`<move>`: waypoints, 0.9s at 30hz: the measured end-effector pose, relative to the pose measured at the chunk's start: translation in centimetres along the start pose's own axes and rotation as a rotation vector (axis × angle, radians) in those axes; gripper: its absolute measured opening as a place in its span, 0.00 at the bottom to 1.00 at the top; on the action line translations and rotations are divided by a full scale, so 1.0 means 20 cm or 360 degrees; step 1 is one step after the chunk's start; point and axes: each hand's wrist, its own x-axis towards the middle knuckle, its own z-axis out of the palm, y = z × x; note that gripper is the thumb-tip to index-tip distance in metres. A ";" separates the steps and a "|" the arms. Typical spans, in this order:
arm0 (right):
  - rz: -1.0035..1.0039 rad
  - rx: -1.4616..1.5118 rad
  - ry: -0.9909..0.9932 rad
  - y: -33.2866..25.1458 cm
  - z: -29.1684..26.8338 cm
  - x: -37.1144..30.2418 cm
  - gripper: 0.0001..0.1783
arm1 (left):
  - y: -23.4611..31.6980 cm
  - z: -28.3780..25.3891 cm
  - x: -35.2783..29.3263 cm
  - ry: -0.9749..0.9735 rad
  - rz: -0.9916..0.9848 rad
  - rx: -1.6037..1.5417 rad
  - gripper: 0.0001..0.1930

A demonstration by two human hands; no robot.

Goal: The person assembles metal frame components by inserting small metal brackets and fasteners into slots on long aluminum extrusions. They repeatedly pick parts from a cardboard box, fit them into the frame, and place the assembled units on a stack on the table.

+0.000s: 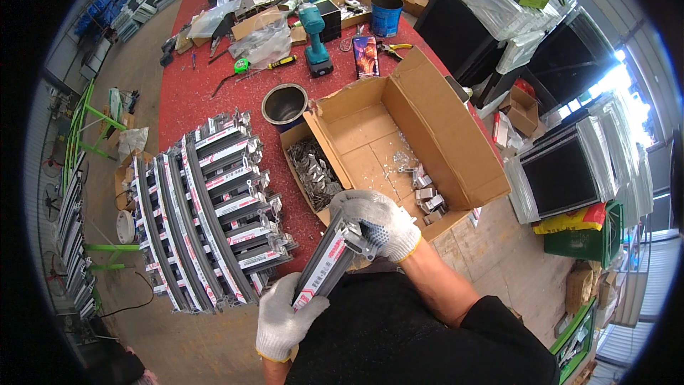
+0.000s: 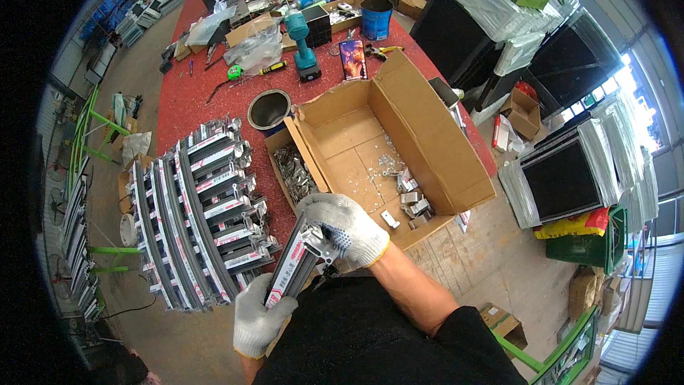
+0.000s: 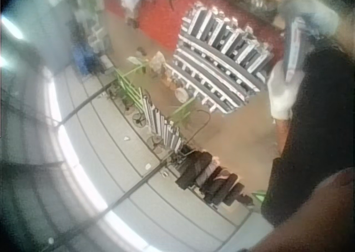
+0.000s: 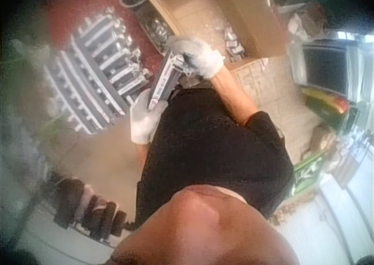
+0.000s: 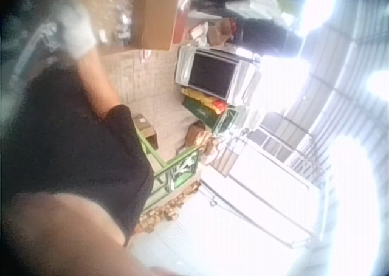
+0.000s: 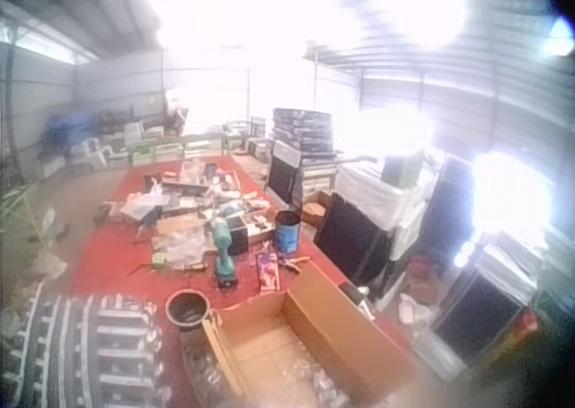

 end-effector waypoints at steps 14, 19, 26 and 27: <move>-0.0707 -0.1105 0.0050 0.03 0.04 0.01 0.24 | -0.03 0.00 0.02 0.0213 -0.0008 -0.0020 0.26; 0.0021 -0.0638 0.0371 0.00 0.07 -0.11 0.20 | -0.10 -0.03 0.00 0.0326 -0.0048 0.0010 0.27; -0.0265 -0.1804 0.0201 0.32 0.05 -0.23 0.15 | -0.16 -0.07 -0.05 0.0465 -0.0317 -0.0176 0.23; -0.0361 -0.1849 0.0243 0.41 0.05 -0.22 0.12 | -0.17 -0.08 -0.06 0.0477 -0.0323 -0.0179 0.23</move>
